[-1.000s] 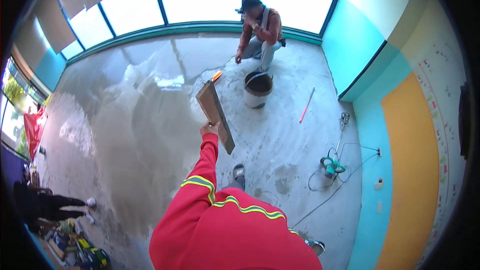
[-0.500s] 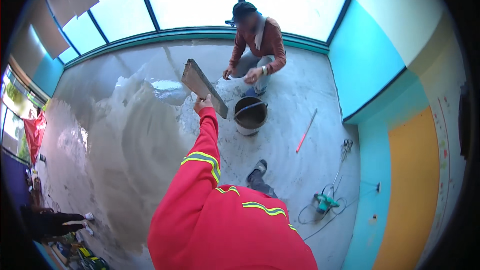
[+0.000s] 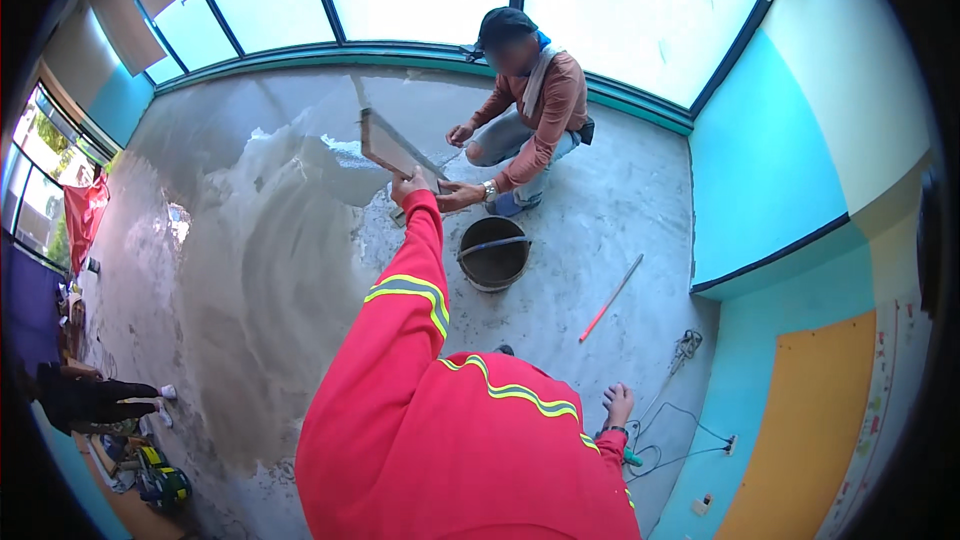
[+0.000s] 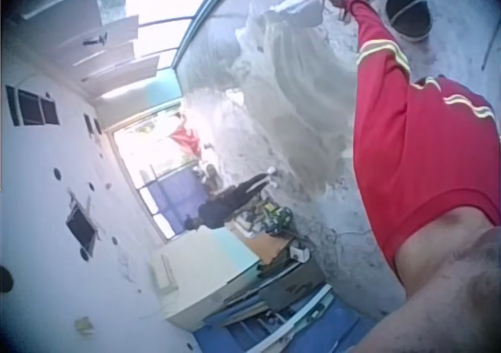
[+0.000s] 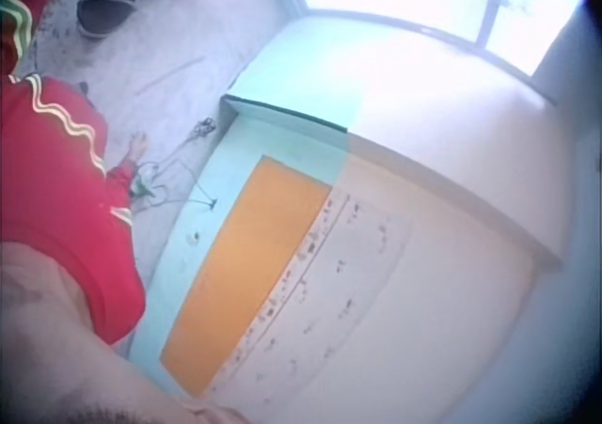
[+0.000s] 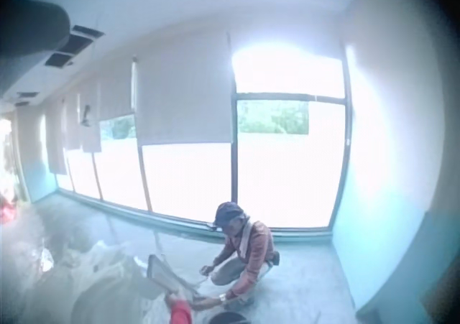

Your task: The person picks up a wooden board and passes it to another worker who is kneeling on a wet concrete floor. They then grip the handle of a bucket and pull it closer across the floor surface.

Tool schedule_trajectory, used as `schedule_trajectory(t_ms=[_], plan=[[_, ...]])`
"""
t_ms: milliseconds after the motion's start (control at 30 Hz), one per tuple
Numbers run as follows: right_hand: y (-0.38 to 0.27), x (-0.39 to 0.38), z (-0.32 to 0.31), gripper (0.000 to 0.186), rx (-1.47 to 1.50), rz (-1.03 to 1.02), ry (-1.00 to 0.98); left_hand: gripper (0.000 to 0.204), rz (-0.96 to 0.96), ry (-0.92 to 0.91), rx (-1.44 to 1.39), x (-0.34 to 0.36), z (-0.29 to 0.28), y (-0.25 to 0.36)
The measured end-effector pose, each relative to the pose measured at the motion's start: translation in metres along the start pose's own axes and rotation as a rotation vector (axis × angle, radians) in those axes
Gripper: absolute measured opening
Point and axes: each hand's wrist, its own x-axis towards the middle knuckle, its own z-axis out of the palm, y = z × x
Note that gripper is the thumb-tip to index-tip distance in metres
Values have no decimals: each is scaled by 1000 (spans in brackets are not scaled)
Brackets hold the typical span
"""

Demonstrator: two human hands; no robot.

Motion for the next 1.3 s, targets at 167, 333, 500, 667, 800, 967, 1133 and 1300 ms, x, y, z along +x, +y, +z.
schedule_trajectory(t_ms=[167,333,500,667,800,967,1133,1300], plan=[[31,-19,14,34,-194,102,-147,33,15,32,191,40,23,-3],[101,-28,4,33,-406,175,-272,24,-267,-489,-327,47,20,-36],[162,-14,-4,31,-649,118,-392,38,248,-586,327,-46,-89,-157],[256,36,-12,30,-867,-308,-359,34,-291,-1674,804,-175,-260,-249],[99,-37,69,35,-538,92,-358,39,-281,-1389,956,-166,-371,-306],[84,-58,101,33,-587,-39,-496,37,-719,-626,300,-98,-470,-315],[96,-119,134,50,-1088,-351,-695,38,-651,-506,632,-97,-593,-338],[74,-117,153,64,-1172,-299,-693,51,-1164,-851,907,-192,-641,-325]])
